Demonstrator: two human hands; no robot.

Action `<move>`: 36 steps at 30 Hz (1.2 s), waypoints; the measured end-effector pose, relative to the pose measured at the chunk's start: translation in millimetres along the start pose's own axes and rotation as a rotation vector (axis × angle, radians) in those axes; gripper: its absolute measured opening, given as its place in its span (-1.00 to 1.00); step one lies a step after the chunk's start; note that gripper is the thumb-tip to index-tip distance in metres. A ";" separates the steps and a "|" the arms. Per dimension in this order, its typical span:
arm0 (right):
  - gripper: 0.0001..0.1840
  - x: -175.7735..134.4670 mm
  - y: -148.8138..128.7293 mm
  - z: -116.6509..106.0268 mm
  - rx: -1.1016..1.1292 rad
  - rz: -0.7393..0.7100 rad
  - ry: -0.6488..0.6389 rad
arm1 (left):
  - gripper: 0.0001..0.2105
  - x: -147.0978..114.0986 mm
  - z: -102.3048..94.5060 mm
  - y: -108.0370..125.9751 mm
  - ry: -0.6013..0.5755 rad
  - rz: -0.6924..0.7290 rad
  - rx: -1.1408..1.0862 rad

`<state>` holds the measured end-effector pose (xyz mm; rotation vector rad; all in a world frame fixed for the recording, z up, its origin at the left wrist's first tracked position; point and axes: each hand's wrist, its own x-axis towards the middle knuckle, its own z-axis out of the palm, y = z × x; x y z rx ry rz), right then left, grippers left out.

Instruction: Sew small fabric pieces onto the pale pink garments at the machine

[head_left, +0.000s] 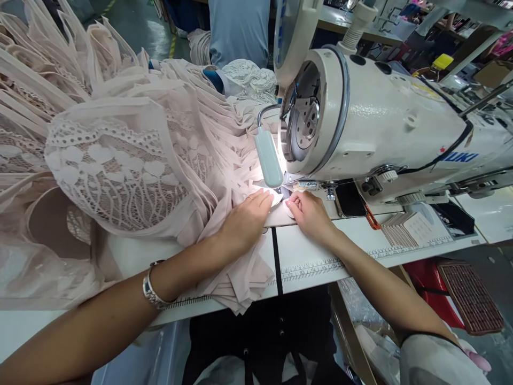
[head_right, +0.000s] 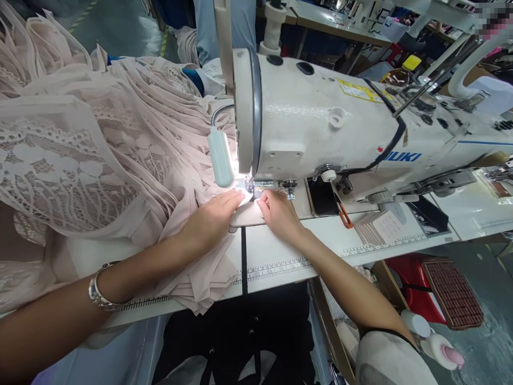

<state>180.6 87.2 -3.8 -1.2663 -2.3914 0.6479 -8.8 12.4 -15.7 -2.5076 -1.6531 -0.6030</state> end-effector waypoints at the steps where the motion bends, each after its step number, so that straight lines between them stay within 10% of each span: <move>1: -0.80 0.5 -1.4 0.5 0.037 0.001 0.008 | -0.63 -1.2 2.5 -0.6 0.031 -0.021 -0.060; 9: -0.77 1.0 -2.2 0.1 0.068 0.003 0.021 | -0.58 -7.9 3.3 13.3 -0.097 0.276 0.128; 22: -0.77 -12.0 13.5 1.1 -0.039 -0.325 0.156 | -0.58 -2.3 6.6 14.4 -0.068 0.258 0.084; 30: -0.64 -18.8 2.7 3.8 -0.471 -0.472 0.101 | -0.74 3.2 2.5 14.0 -0.042 0.154 0.100; 36: -0.51 -8.2 19.2 -6.3 -0.320 -0.370 -0.092 | -0.71 6.2 2.9 18.4 -0.057 0.225 0.092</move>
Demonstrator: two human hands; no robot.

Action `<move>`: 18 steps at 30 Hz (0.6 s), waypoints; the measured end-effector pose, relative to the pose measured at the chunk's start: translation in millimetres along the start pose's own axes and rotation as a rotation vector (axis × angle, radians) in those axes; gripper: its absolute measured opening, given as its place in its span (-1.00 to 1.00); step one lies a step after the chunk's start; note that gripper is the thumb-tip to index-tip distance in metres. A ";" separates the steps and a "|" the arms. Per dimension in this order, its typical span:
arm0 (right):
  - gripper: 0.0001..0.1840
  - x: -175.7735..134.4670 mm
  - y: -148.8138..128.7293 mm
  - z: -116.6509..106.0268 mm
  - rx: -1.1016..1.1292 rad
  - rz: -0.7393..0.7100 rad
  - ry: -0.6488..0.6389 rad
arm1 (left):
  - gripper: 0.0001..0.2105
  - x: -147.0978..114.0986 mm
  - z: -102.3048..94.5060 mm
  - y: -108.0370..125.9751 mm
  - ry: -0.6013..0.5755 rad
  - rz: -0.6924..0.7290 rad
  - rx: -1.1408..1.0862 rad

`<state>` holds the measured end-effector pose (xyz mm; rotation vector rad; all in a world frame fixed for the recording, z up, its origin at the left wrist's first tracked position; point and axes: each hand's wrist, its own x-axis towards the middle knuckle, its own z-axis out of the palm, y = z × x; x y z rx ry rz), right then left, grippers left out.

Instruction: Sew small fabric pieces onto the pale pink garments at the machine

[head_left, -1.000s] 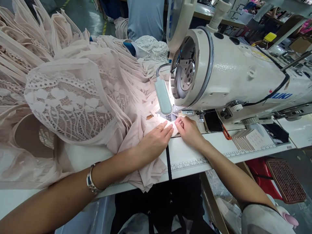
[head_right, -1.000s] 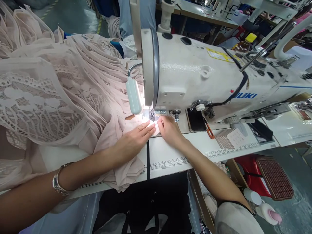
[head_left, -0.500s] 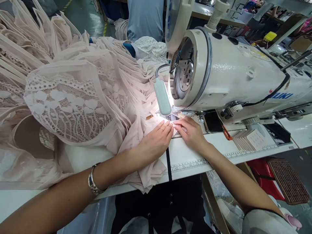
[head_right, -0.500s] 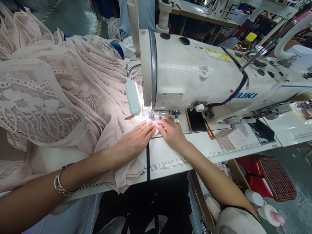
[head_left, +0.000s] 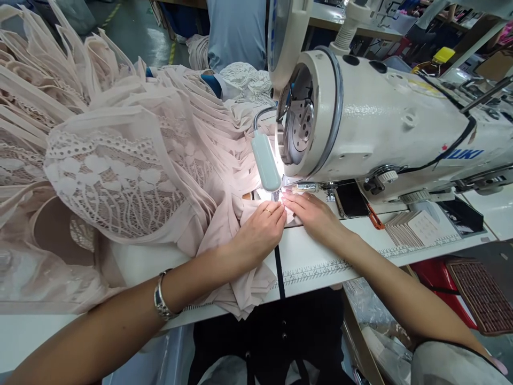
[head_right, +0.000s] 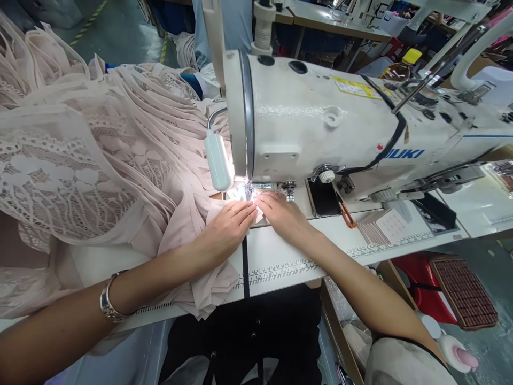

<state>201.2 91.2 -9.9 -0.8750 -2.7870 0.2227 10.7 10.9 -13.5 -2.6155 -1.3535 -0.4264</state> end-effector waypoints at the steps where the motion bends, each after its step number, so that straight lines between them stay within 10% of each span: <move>1: -0.50 0.4 5.6 -0.1 0.042 0.027 -0.031 | -0.69 -0.1 1.0 0.5 -0.006 0.001 -0.010; 18: -0.44 3.2 17.1 5.4 0.199 0.103 -0.030 | -0.68 3.4 8.0 -5.4 0.020 -0.028 -0.025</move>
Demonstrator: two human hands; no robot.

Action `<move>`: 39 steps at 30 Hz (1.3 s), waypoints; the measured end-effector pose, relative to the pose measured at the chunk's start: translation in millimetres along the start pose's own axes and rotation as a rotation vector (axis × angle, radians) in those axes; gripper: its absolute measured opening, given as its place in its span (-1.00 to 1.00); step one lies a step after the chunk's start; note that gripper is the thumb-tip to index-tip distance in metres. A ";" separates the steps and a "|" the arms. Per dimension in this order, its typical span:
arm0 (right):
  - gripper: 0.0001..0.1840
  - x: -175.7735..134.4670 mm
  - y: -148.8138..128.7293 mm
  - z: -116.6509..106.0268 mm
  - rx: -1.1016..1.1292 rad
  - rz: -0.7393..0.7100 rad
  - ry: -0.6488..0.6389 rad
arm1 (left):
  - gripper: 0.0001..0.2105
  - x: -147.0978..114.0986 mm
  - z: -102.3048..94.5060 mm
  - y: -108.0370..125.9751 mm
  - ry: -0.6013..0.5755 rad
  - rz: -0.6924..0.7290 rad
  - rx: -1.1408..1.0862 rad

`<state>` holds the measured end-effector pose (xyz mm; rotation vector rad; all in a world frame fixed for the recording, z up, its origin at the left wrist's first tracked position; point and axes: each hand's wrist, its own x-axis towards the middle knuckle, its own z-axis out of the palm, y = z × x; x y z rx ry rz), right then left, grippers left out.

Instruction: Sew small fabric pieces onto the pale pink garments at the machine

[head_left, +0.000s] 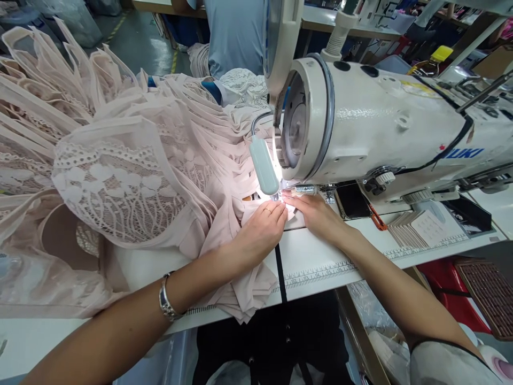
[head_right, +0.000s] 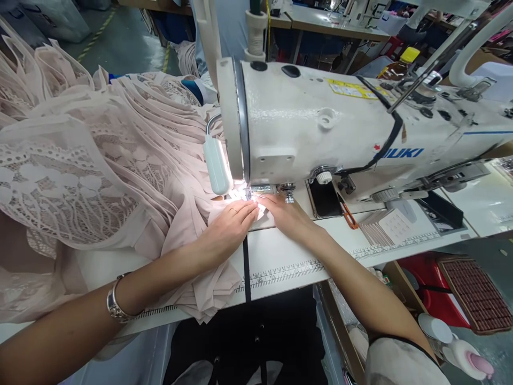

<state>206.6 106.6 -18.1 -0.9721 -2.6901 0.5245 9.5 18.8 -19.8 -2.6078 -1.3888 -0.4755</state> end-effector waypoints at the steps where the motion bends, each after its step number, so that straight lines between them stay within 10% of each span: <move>1: -0.45 0.5 -0.7 -0.5 0.000 0.008 -0.004 | -0.67 0.2 0.9 -0.3 0.006 -0.005 0.005; 39: -0.55 1.0 -8.5 1.8 -0.061 -0.017 0.056 | -0.71 -2.4 -14.3 -32.4 0.000 -0.038 0.043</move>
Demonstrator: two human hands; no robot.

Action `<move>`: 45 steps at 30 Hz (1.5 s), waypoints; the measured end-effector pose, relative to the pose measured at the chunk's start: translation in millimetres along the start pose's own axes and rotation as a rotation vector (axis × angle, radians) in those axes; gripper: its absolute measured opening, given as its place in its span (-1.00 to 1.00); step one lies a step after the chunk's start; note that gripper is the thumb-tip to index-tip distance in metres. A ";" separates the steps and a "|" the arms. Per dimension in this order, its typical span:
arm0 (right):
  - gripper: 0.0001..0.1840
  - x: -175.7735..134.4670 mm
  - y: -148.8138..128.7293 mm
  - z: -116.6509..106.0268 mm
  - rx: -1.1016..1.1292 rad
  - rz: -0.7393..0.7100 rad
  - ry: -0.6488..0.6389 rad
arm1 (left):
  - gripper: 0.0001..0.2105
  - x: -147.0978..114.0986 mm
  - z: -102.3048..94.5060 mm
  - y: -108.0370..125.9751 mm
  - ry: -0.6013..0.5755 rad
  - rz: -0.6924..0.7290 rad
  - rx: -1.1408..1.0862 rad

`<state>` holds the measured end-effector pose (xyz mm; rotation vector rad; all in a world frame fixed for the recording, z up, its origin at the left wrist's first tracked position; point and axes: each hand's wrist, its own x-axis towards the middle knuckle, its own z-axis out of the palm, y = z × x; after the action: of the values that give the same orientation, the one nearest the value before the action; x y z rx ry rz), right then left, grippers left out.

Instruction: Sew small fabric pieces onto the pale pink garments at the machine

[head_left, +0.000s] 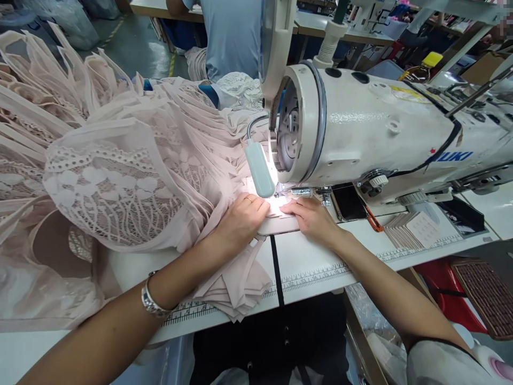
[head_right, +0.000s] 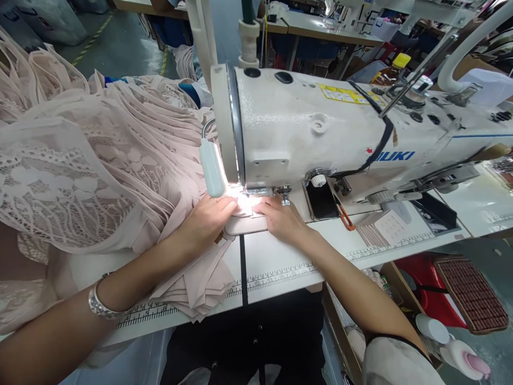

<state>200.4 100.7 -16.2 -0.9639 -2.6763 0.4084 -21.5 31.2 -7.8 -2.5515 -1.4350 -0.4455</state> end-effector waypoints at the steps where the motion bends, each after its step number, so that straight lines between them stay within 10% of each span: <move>1: -0.53 -1.8 1.4 -0.2 0.024 -0.022 0.007 | -0.74 -0.8 0.8 -3.8 0.019 0.010 -0.040; 19: -0.57 -10.9 -0.3 0.2 0.019 -0.022 0.264 | -0.69 -2.4 0.8 -9.8 -0.030 0.029 -0.157; 27: -0.62 -9.0 0.5 -1.4 0.139 -0.118 0.230 | -0.72 0.0 6.7 -2.9 0.087 0.255 -0.038; 45: -0.62 -11.3 -1.2 -9.4 0.065 -0.293 0.151 | -0.76 -7.0 9.2 3.7 0.106 0.144 -0.144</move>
<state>211.3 94.0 -8.8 -0.5480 -2.5934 0.3406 -20.2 26.3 -19.0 -2.6744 -1.2151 -0.6708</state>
